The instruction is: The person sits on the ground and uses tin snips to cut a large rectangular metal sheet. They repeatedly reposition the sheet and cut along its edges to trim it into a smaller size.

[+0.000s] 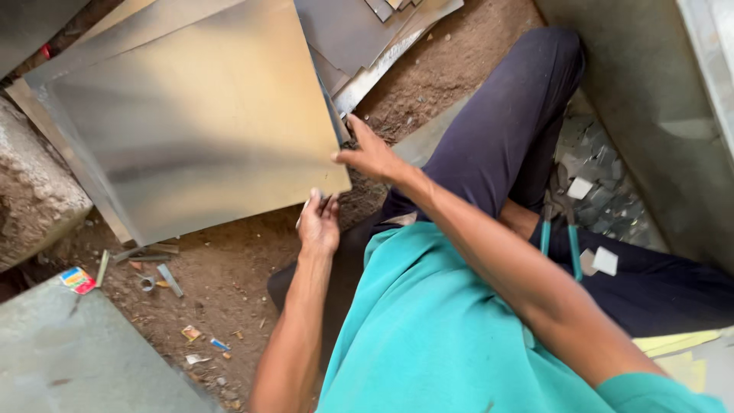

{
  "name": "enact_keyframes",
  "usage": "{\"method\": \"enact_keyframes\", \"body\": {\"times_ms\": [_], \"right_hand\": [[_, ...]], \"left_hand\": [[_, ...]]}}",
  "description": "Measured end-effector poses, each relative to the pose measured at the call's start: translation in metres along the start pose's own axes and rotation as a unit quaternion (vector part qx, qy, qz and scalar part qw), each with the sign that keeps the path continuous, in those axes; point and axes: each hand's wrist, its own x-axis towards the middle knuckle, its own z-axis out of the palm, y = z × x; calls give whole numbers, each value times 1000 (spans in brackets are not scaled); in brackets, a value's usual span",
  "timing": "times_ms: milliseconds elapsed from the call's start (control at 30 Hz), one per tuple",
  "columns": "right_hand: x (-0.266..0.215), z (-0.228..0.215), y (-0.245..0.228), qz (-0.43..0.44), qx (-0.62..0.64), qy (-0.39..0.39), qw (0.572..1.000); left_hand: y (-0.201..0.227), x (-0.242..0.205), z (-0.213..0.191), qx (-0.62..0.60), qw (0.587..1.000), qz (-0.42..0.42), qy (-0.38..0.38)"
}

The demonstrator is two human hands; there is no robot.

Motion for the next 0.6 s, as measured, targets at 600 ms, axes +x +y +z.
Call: {"method": "enact_keyframes", "body": {"times_ms": [600], "right_hand": [[-68, -62, -140, -134, 96, 14, 986]], "left_hand": [[165, -54, -74, -237, 962, 47, 123]]}}
